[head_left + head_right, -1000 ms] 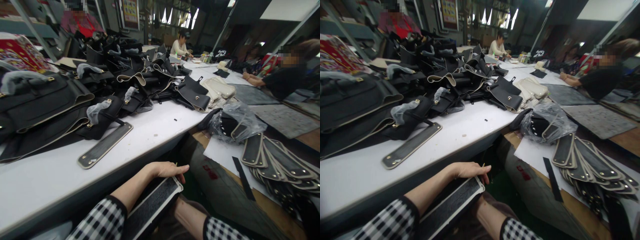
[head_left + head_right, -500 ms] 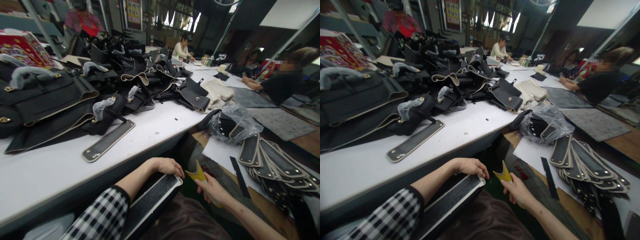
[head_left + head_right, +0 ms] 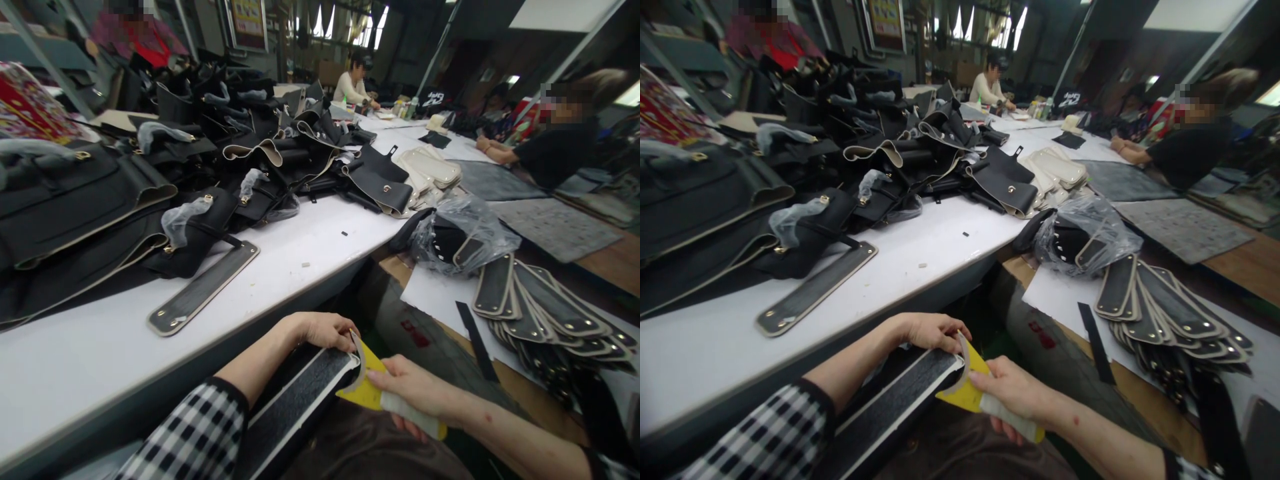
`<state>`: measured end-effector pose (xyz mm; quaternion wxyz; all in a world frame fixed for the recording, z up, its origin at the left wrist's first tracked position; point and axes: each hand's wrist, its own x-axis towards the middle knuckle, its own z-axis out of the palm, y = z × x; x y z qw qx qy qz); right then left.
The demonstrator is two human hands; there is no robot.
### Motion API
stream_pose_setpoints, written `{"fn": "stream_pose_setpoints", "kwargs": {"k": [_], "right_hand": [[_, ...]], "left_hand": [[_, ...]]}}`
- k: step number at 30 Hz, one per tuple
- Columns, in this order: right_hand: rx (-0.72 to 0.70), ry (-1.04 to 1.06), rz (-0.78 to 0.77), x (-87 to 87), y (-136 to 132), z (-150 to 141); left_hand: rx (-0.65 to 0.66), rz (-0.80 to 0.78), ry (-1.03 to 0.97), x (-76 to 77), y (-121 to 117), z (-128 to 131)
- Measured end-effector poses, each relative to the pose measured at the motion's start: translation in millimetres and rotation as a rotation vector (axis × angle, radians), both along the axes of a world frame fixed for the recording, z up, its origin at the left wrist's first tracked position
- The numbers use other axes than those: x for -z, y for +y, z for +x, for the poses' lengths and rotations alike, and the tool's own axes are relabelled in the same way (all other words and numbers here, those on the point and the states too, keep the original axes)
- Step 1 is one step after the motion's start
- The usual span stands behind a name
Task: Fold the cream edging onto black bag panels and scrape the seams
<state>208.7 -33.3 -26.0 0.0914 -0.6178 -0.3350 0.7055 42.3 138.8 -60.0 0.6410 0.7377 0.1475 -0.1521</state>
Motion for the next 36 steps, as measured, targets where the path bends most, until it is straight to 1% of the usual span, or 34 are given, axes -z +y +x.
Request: {"fn": "stream_pose_setpoints", "kwargs": {"k": [4, 8, 14, 20, 26, 31, 36], "right_hand": [[0.020, 0.014, -0.006, -3.1, 3.3, 0.4], [0.022, 0.033, -0.017, 1.0, 1.8, 5.9], [-0.029, 0.081, -0.043, 7.3, 2.7, 5.8], [-0.035, 0.063, -0.063, 6.3, 2.6, 1.7], [-0.023, 0.064, -0.095, 3.1, 4.2, -4.5], [0.043, 0.066, -0.127, 3.1, 2.4, -14.6], [0.178, 0.092, -0.139, 18.0, -7.3, -28.1]], "left_hand": [[-0.006, -0.040, -0.001, 1.1, -0.4, 0.5], [0.002, -0.057, 0.001, 2.0, 0.1, -0.4], [-0.006, -0.031, 0.036, -3.1, 1.5, -2.2], [0.019, -0.015, 0.036, -4.6, 1.8, -1.4], [0.032, 0.038, 0.033, -7.0, 2.2, -1.2], [0.034, 0.083, 0.034, -11.7, 2.5, -1.8], [0.031, 0.083, 0.028, -12.0, 2.1, -1.2]]}}
